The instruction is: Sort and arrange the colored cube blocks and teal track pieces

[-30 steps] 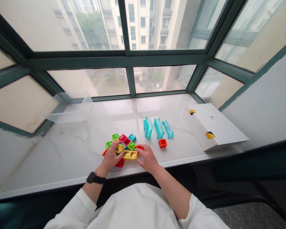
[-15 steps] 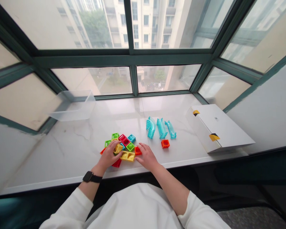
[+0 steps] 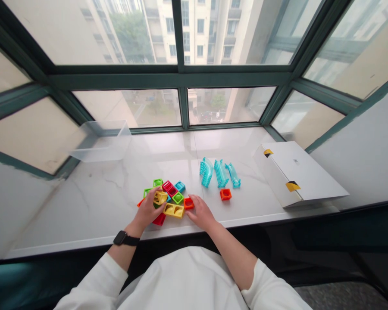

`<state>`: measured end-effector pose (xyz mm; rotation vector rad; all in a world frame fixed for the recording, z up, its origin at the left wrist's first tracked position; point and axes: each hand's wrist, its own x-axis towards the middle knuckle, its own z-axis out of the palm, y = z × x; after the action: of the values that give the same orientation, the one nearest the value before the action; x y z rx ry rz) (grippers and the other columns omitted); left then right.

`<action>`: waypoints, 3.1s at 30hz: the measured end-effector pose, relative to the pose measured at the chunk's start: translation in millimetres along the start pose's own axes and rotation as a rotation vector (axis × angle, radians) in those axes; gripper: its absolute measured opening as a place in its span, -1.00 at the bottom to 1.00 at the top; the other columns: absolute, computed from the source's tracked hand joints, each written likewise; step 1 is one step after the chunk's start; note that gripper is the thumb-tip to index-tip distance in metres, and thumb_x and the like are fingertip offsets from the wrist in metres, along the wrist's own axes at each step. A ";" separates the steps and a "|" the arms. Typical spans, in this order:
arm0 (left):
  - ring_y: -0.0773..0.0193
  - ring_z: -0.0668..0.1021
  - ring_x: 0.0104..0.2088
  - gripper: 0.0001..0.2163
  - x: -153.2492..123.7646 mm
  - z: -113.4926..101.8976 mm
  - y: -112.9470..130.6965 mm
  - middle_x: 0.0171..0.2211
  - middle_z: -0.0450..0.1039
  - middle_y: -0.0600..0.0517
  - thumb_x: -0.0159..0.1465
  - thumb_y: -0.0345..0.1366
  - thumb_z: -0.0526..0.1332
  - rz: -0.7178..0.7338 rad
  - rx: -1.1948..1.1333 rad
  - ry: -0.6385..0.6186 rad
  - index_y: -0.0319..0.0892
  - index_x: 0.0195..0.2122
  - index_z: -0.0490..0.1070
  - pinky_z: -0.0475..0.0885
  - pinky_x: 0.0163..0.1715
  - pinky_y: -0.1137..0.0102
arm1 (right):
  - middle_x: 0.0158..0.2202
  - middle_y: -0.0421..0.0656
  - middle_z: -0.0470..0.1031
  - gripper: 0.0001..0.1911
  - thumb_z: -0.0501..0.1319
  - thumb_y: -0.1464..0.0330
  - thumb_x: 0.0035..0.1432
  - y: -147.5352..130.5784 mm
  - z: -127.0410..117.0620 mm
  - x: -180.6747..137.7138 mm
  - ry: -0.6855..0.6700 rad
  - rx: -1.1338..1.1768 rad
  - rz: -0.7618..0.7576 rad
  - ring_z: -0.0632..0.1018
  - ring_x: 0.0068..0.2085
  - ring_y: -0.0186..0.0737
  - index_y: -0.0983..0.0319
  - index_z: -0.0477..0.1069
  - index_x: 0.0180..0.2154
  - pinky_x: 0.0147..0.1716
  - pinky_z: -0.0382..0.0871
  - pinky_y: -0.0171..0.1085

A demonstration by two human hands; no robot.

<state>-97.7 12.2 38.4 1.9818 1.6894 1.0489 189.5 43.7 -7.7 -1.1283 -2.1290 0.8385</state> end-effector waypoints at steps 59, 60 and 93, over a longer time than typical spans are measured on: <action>0.12 0.69 -0.18 -0.35 3.4 56.8 118.2 -0.12 0.64 -0.06 0.17 0.20 0.43 -0.622 -1.019 -0.330 -0.07 0.12 0.32 0.55 -0.10 0.21 | 0.14 -0.05 0.54 -0.54 0.33 0.40 0.29 -66.9 -96.3 -5.6 0.121 0.122 -0.134 0.55 0.17 -0.01 0.06 0.44 0.20 0.19 0.51 0.02; 0.13 0.68 -0.17 -0.36 4.1 58.5 119.6 -0.10 0.63 -0.06 0.18 0.18 0.43 -0.601 -1.011 -0.357 -0.07 0.13 0.32 0.54 -0.08 0.22 | 0.14 -0.05 0.53 -0.54 0.33 0.41 0.28 -63.8 -98.1 -7.2 0.124 0.120 -0.120 0.55 0.18 -0.01 0.06 0.44 0.19 0.19 0.52 0.02; 0.27 0.58 -0.23 -0.54 -9.5 146.8 103.9 0.40 0.19 -0.20 0.31 -0.42 0.19 -0.077 -0.263 -0.324 -0.08 0.24 0.29 0.57 0.03 0.14 | 0.09 -0.03 0.56 -0.62 0.34 0.39 0.29 7.5 -115.5 15.1 0.021 -0.485 0.179 0.50 0.12 0.07 0.13 0.51 0.13 0.13 0.31 -0.01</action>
<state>79.5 8.5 6.0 1.7900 1.3688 0.8228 270.5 89.6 62.8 -1.5797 -2.3048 0.3825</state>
